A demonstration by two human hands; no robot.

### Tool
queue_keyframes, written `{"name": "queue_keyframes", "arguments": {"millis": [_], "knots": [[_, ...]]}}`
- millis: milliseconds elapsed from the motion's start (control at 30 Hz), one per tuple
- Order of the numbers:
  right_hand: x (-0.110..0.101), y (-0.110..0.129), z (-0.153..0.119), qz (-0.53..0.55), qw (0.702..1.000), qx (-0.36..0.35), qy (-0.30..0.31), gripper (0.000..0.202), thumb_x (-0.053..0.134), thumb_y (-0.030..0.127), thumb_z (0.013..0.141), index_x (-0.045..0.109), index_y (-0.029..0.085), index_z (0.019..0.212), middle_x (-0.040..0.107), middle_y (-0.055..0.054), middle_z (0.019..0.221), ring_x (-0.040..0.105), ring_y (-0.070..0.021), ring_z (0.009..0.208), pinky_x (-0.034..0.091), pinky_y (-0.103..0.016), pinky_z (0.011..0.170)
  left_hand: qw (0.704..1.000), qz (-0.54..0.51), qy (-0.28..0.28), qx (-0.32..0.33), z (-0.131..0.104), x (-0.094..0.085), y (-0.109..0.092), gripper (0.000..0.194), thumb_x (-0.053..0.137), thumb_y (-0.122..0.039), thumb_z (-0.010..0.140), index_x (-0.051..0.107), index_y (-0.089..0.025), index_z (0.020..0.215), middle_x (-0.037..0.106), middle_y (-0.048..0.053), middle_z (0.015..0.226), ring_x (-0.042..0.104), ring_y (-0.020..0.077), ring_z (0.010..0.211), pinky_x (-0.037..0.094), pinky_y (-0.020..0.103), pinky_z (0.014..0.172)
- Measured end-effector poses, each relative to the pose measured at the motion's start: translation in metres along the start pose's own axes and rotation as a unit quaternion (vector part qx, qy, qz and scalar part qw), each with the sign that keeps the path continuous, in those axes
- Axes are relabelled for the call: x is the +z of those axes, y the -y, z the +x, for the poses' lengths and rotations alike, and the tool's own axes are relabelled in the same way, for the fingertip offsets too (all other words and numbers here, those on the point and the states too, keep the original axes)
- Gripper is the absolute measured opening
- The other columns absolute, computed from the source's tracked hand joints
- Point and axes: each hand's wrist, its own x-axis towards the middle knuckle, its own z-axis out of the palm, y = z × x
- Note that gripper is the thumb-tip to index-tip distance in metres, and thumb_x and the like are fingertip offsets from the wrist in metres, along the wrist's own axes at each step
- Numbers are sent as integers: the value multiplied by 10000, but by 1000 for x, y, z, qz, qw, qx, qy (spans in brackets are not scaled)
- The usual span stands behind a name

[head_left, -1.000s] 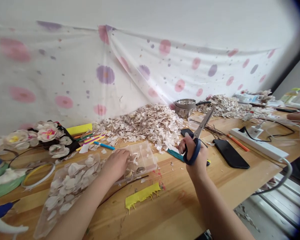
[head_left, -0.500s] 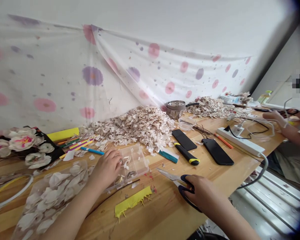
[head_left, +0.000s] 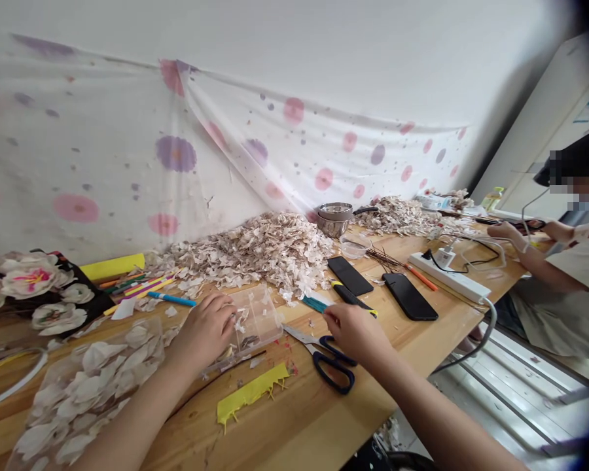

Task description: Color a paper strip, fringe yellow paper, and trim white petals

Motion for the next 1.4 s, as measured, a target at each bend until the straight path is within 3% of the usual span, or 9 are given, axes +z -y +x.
{"name": "queue_keyframes", "arguments": {"millis": [67, 133, 233, 367, 533, 700, 967, 1200, 1400], "knots": [[1, -3, 32, 34, 999, -1, -37, 254, 461, 217, 906, 699, 174, 826, 719, -94, 856, 650, -216, 803, 371, -263, 632, 1000, -1, -5, 0, 0, 0, 0, 301, 412, -170, 870, 698, -89, 923, 655, 163, 1025, 548, 297, 1050, 467, 474, 945], [6, -8, 63, 44, 998, 0, -50, 238, 472, 195, 905, 700, 178, 972, 710, -98, 1004, 640, -207, 919, 396, -247, 712, 1000, -1, -12, 0, 1, -1, 0, 299, 411, -168, 867, 696, -90, 912, 655, 163, 1020, 544, 299, 1053, 466, 478, 945], [19, -13, 100, 56, 997, 14, -51, 234, 603, 239, 834, 697, 137, 1023, 660, -148, 1136, 623, -237, 983, 414, -254, 758, 1000, -4, -17, 1, 2, -4, 0, 290, 411, -158, 861, 694, -102, 889, 657, 156, 995, 549, 297, 1035, 473, 477, 932], [29, -15, 122, 87, 995, 33, -35, 172, 682, 230, 744, 720, 135, 881, 716, -116, 924, 650, -226, 850, 425, -240, 663, 1000, -15, -11, -9, 3, -8, 1, 263, 423, -155, 863, 683, -116, 877, 655, 145, 995, 556, 285, 1032, 472, 465, 940], [26, -15, 132, 119, 991, 41, -49, 159, 617, 203, 774, 709, 151, 893, 721, -81, 887, 649, -184, 750, 405, -221, 583, 999, -17, 6, -27, 3, -7, 2, 247, 439, -131, 855, 682, -112, 896, 653, 145, 1008, 553, 287, 1046, 464, 475, 948], [36, -14, 137, 114, 990, 16, -86, 220, 670, 188, 730, 701, 138, 942, 698, -102, 930, 629, -217, 832, 418, -251, 674, 999, -22, 13, -27, 2, -4, 0, 248, 436, -109, 849, 678, -111, 904, 655, 135, 997, 560, 271, 1025, 474, 466, 941], [44, -15, 131, 125, 981, -47, -141, 206, 511, 198, 873, 709, 154, 909, 657, -89, 952, 595, -183, 840, 431, -254, 757, 999, -33, -2, -31, 1, -2, 0, 248, 436, -127, 847, 679, -149, 893, 665, 116, 994, 561, 269, 1028, 473, 477, 943], [44, -29, 126, 127, 977, -126, -117, 420, 595, 22, 703, 691, 170, 1084, 603, -97, 1054, 553, -212, 999, 405, -290, 920, 997, -66, -8, -39, 2, -4, -3, 249, 445, -153, 844, 690, -184, 875, 673, 103, 966, 570, 273, 1015, 475, 471, 931], [47, -28, 129, 186, 964, -126, -141, 162, 599, 177, 818, 748, 169, 881, 604, -115, 1029, 519, -255, 1044, 359, -375, 983, 997, -66, 3, -39, 4, -10, -7, 250, 442, -157, 845, 690, -160, 874, 672, 116, 960, 571, 282, 1008, 473, 469, 926]]}}
